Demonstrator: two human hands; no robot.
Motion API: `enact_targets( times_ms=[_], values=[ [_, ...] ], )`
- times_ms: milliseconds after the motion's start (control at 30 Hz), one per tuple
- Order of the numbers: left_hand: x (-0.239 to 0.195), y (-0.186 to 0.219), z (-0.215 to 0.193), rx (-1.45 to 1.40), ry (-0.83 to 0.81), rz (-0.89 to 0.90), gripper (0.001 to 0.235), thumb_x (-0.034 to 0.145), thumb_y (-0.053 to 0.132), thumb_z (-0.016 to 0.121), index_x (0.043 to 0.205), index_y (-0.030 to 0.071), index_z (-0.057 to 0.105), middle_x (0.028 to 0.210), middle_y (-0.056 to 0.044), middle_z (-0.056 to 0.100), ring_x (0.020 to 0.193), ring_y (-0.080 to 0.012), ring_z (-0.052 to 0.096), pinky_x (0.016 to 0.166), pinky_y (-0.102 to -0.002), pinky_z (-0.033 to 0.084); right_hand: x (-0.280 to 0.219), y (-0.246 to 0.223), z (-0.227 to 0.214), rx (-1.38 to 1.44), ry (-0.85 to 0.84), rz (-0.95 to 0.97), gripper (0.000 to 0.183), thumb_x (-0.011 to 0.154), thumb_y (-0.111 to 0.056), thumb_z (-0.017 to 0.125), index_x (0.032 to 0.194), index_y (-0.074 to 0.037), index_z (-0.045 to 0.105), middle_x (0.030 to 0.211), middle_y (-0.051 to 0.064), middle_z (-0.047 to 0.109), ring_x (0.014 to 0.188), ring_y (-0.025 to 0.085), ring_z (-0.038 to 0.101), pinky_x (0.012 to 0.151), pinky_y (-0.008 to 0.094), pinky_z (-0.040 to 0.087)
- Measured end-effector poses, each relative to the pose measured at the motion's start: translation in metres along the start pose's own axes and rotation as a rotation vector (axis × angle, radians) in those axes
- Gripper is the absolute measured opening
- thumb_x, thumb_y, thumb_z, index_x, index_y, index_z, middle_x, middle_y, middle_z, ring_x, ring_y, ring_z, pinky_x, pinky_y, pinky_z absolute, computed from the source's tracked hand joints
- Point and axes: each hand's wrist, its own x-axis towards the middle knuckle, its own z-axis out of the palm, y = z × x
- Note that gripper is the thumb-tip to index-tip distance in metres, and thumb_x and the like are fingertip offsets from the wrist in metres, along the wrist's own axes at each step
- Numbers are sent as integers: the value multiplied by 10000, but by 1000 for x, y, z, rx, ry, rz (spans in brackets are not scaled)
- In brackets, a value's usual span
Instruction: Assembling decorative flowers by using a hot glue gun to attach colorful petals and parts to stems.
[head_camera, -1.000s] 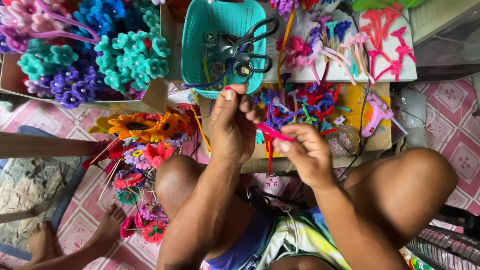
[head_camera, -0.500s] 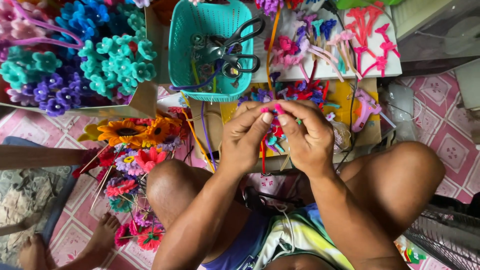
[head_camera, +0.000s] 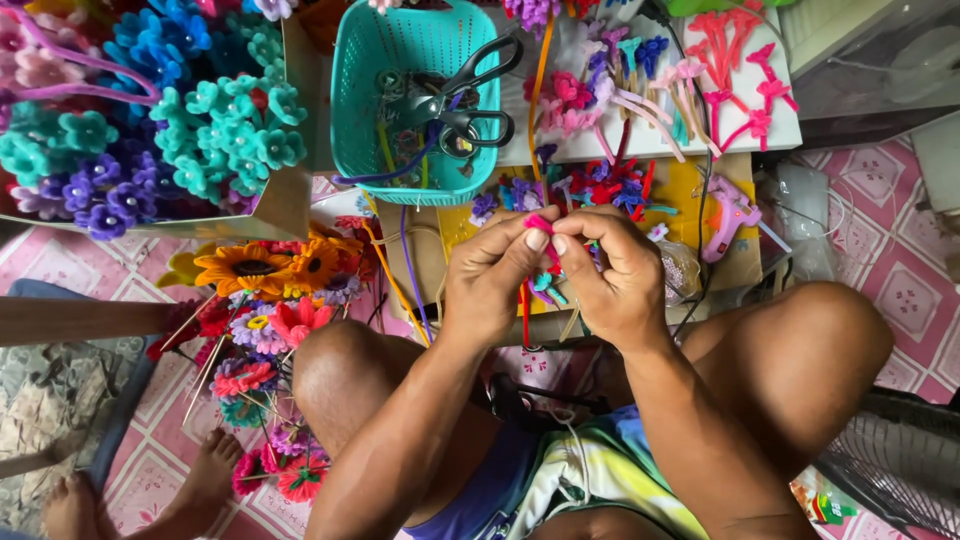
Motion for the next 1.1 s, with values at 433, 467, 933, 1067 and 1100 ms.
enact_targets(
  times_ms=[433,467,933,1067,1100],
  values=[
    [3,-12,1,-162,150,-86,191,1028,98,628,1124,-36,724,803,-130,681,723,-144,637,692,-262,535,-12,16,-21,33,-102,145,287,1009,-130,628,1222,55,685,1012,213,710,877,260,687,806,439,582],
    [3,-13,1,-169,175,-98,184,1019,91,636,1118,-35,726,777,-131,680,715,-144,644,696,-257,544,-13,13,-23,-6,-139,99,350,979,-155,671,1245,73,672,1024,252,693,905,327,699,822,477,581],
    [6,-26,6,-214,281,-141,169,1014,95,636,1099,-22,723,759,-137,688,694,-134,648,681,-249,568,-14,39,-7,-508,-237,-290,257,1059,-241,593,1092,5,661,845,136,611,715,332,670,636,413,578],
    [7,-29,7,-207,299,-122,154,1013,87,641,1082,-26,719,763,-137,685,696,-136,637,675,-244,551,-14,55,-8,-468,-291,-302,218,1062,-193,555,996,-7,649,761,132,581,640,353,649,555,429,555],
    [5,-28,9,-206,299,-122,154,1013,87,641,1082,-26,719,763,-137,685,696,-136,637,675,-244,551,-14,54,-11,-467,-291,-302,218,1062,-193,555,996,-7,649,761,132,581,640,353,649,555,429,555]
  ],
)
